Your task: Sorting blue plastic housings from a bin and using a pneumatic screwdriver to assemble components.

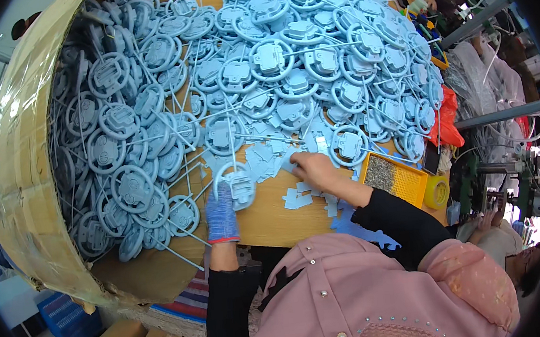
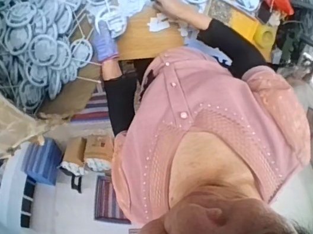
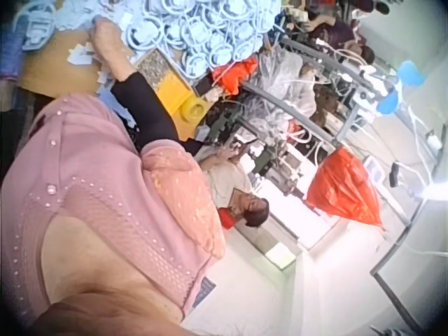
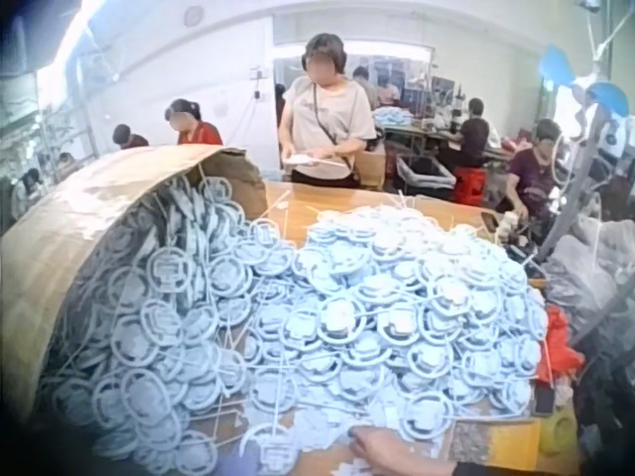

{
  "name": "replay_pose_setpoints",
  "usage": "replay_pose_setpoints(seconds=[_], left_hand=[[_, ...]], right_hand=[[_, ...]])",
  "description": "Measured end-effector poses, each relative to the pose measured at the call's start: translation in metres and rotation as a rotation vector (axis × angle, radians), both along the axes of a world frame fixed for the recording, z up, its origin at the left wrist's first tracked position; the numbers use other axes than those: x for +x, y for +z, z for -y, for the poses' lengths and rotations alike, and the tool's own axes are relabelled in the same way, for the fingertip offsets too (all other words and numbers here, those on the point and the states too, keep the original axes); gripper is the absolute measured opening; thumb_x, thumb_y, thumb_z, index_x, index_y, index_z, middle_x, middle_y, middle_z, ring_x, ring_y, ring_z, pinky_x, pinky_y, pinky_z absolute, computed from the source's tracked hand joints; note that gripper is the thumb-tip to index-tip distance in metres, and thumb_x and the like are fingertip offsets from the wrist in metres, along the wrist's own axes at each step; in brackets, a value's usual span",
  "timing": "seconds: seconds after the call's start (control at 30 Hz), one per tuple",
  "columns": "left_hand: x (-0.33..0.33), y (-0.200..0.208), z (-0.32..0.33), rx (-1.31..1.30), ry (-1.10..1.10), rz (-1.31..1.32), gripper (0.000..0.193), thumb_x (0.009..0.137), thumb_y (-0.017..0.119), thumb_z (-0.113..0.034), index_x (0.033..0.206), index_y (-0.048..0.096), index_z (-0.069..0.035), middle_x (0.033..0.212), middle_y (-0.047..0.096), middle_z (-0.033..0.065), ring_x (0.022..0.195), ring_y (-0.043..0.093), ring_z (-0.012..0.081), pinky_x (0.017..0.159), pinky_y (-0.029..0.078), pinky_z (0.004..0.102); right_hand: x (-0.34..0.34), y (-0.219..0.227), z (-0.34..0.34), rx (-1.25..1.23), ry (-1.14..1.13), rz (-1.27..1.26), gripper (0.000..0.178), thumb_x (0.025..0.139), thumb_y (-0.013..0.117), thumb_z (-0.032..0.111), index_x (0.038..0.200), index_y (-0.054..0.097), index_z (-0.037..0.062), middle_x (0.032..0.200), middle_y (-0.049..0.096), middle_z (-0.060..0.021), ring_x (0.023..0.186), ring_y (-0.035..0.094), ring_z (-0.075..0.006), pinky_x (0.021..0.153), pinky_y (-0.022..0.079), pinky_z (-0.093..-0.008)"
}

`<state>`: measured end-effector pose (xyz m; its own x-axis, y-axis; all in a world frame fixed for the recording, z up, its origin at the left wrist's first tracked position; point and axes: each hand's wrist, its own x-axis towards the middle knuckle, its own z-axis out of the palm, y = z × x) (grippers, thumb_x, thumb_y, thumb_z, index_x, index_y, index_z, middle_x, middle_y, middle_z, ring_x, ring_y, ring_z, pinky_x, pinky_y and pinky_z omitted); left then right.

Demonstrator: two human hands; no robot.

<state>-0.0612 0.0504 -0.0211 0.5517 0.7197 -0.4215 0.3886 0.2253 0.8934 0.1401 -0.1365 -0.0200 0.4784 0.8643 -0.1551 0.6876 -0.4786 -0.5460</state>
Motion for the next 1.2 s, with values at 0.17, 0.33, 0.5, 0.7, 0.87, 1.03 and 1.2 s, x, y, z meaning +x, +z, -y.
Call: replay_pose_setpoints(seconds=[0.17, 0.33, 0.5, 0.7, 0.87, 1.03, 1.2], left_hand=[[0.012, 0.007, 0.03, -0.771, 0.185, 0.452, 0.054, 0.093, 0.043, -0.055, 0.124, 0.05, -0.011, 0.116, 0.06, 0.0104, 0.1, 0.061, 0.0248, 0.077, 0.054, 0.0428], [0.039, 0.011, 0.046, -0.646, 0.042, 0.492, 0.051, 0.094, 0.049, -0.047, 0.131, 0.043, -0.012, 0.119, 0.056, 0.0093, 0.103, 0.058, 0.0234, 0.083, 0.052, 0.0419], [0.041, 0.021, 0.055, -0.59, 0.068, 0.59, 0.048, 0.09, 0.062, -0.02, 0.13, 0.04, -0.007, 0.119, 0.054, 0.0097, 0.106, 0.056, 0.0191, 0.085, 0.05, 0.0324], [0.05, 0.009, 0.05, -0.16, -0.17, 0.459, 0.054, 0.081, 0.067, -0.007, 0.128, 0.041, -0.003, 0.116, 0.055, 0.0086, 0.102, 0.056, 0.0159, 0.085, 0.048, 0.0287], [0.062, 0.029, 0.065, -0.319, 0.068, 0.535, 0.051, 0.078, 0.068, -0.009, 0.123, 0.046, -0.001, 0.114, 0.057, 0.0099, 0.102, 0.057, 0.0171, 0.086, 0.048, 0.0308], [0.063, 0.021, 0.063, -0.158, -0.073, 0.493, 0.047, 0.079, 0.065, -0.01, 0.122, 0.048, 0.001, 0.115, 0.058, 0.011, 0.101, 0.058, 0.0177, 0.085, 0.049, 0.0302], [0.071, 0.027, 0.066, -0.239, -0.09, 0.427, 0.047, 0.08, 0.064, -0.01, 0.123, 0.048, 0.001, 0.114, 0.059, 0.0111, 0.1, 0.058, 0.0171, 0.084, 0.049, 0.0289]], right_hand=[[-0.006, 0.043, -0.019, 0.176, -0.529, -1.258, 0.015, 0.089, 0.059, 0.013, 0.1, 0.056, 0.0036, 0.079, 0.064, -0.007, 0.068, 0.065, -0.0142, 0.06, 0.054, -0.0267], [-0.028, 0.054, -0.021, 0.143, -0.568, -1.533, 0.015, 0.092, 0.056, 0.015, 0.097, 0.051, 0.002, 0.088, 0.066, -0.0136, 0.073, 0.067, -0.0195, 0.061, 0.057, -0.0279], [-0.037, 0.062, -0.024, 0.174, -0.678, -1.589, 0.019, 0.093, 0.057, 0.021, 0.092, 0.051, 0.003, 0.088, 0.067, -0.0166, 0.072, 0.069, -0.0217, 0.062, 0.059, -0.0302], [-0.031, 0.051, -0.024, 0.128, -0.643, -1.514, 0.028, 0.094, 0.055, 0.029, 0.093, 0.051, 0.001, 0.088, 0.066, -0.0161, 0.071, 0.067, -0.0201, 0.058, 0.055, -0.0282], [-0.007, 0.045, -0.016, 0.096, -0.329, -0.459, 0.042, 0.088, 0.064, 0.038, 0.103, 0.056, 0.0, 0.084, 0.065, -0.0118, 0.071, 0.062, -0.0174, 0.061, 0.05, -0.0274], [-0.004, 0.035, -0.012, 0.298, -0.471, -1.275, 0.04, 0.083, 0.072, 0.022, 0.114, 0.056, 0.0021, 0.097, 0.064, -0.0054, 0.086, 0.059, -0.0122, 0.075, 0.048, -0.0286], [-0.011, 0.055, -0.008, 0.432, -0.548, -1.243, 0.043, 0.083, 0.072, 0.022, 0.114, 0.054, -0.0004, 0.097, 0.062, -0.0041, 0.087, 0.058, -0.0115, 0.079, 0.046, -0.0266]])
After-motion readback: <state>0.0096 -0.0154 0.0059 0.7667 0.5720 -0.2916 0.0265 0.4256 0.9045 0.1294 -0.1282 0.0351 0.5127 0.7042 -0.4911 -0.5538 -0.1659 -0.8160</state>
